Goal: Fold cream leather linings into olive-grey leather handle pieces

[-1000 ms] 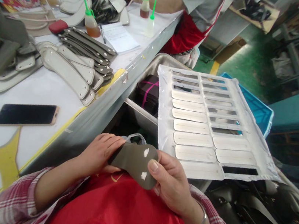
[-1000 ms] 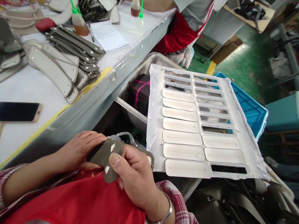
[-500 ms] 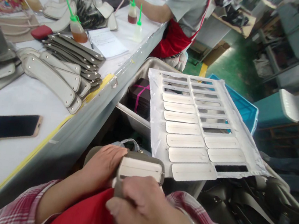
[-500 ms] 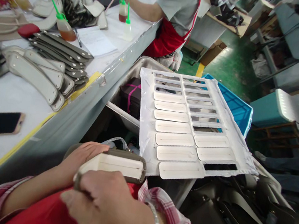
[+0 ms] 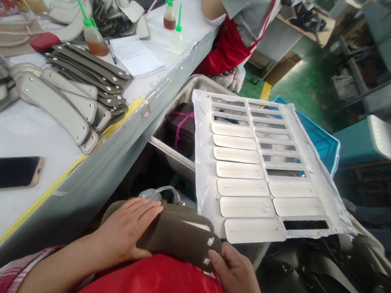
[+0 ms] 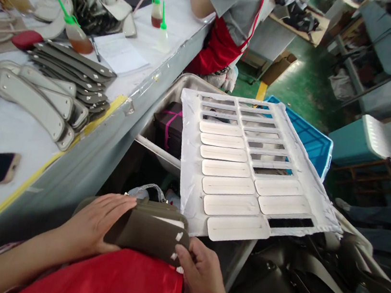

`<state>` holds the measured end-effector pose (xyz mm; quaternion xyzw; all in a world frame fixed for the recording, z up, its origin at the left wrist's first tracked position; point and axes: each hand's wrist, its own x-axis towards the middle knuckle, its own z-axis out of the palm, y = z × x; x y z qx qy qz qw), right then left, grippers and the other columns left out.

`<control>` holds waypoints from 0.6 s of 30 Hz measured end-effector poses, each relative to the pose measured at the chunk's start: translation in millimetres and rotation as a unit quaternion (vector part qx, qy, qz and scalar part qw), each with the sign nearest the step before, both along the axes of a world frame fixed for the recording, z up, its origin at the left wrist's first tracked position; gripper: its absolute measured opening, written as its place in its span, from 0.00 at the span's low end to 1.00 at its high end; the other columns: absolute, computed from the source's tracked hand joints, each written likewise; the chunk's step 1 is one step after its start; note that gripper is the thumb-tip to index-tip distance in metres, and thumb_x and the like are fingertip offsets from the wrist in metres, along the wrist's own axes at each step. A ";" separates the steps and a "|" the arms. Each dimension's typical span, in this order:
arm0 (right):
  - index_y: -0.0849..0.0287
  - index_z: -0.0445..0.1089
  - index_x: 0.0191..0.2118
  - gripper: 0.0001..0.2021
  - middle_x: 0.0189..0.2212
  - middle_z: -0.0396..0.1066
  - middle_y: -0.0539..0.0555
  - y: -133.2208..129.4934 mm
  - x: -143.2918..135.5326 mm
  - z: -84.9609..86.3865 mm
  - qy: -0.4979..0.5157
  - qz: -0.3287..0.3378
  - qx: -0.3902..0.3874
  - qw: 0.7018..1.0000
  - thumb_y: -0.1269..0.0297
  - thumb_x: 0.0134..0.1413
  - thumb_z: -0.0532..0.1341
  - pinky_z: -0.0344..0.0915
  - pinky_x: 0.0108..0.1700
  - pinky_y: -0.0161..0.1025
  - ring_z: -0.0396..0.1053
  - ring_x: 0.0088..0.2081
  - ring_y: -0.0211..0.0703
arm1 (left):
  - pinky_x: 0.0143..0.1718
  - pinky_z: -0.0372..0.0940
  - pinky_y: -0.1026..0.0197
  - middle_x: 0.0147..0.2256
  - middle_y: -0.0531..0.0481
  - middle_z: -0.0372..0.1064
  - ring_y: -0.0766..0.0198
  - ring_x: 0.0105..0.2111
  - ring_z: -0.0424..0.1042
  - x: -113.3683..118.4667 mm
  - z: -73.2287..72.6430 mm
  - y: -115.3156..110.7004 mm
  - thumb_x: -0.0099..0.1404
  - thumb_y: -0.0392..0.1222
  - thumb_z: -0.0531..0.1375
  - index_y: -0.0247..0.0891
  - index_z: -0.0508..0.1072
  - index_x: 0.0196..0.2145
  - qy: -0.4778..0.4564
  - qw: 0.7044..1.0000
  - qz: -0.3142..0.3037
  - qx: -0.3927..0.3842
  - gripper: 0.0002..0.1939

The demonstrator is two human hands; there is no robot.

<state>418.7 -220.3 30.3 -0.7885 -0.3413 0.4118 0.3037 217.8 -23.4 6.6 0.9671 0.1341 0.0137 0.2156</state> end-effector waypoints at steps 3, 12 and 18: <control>0.58 0.54 0.20 0.18 0.18 0.58 0.47 -1.7 6.4 -19.3 -0.062 0.028 -0.023 0.997 0.54 0.56 0.52 0.51 0.25 0.32 0.57 0.22 0.35 | 0.55 0.52 0.47 0.54 0.39 0.59 0.50 0.53 0.59 2.4 1.2 1.4 0.48 0.52 0.65 0.34 0.56 0.55 0.023 1.000 -0.011 -0.002 0.41; 0.57 0.50 0.20 0.19 0.16 0.54 0.45 4.8 16.6 -31.7 -0.076 0.053 -0.050 0.994 0.53 0.56 0.52 0.47 0.24 0.33 0.54 0.21 0.34 | 0.51 0.54 0.50 0.48 0.38 0.65 0.51 0.47 0.63 11.1 -7.2 -1.0 0.52 0.65 0.57 0.31 0.62 0.51 0.005 0.999 -0.004 0.039 0.39; 0.57 0.50 0.20 0.19 0.16 0.52 0.45 8.3 17.8 -33.6 -0.080 0.045 -0.071 0.993 0.52 0.56 0.52 0.46 0.24 0.33 0.53 0.21 0.34 | 0.49 0.55 0.51 0.46 0.39 0.66 0.52 0.45 0.64 14.3 -7.6 -0.7 0.52 0.66 0.55 0.30 0.64 0.49 -0.004 0.999 0.001 0.048 0.38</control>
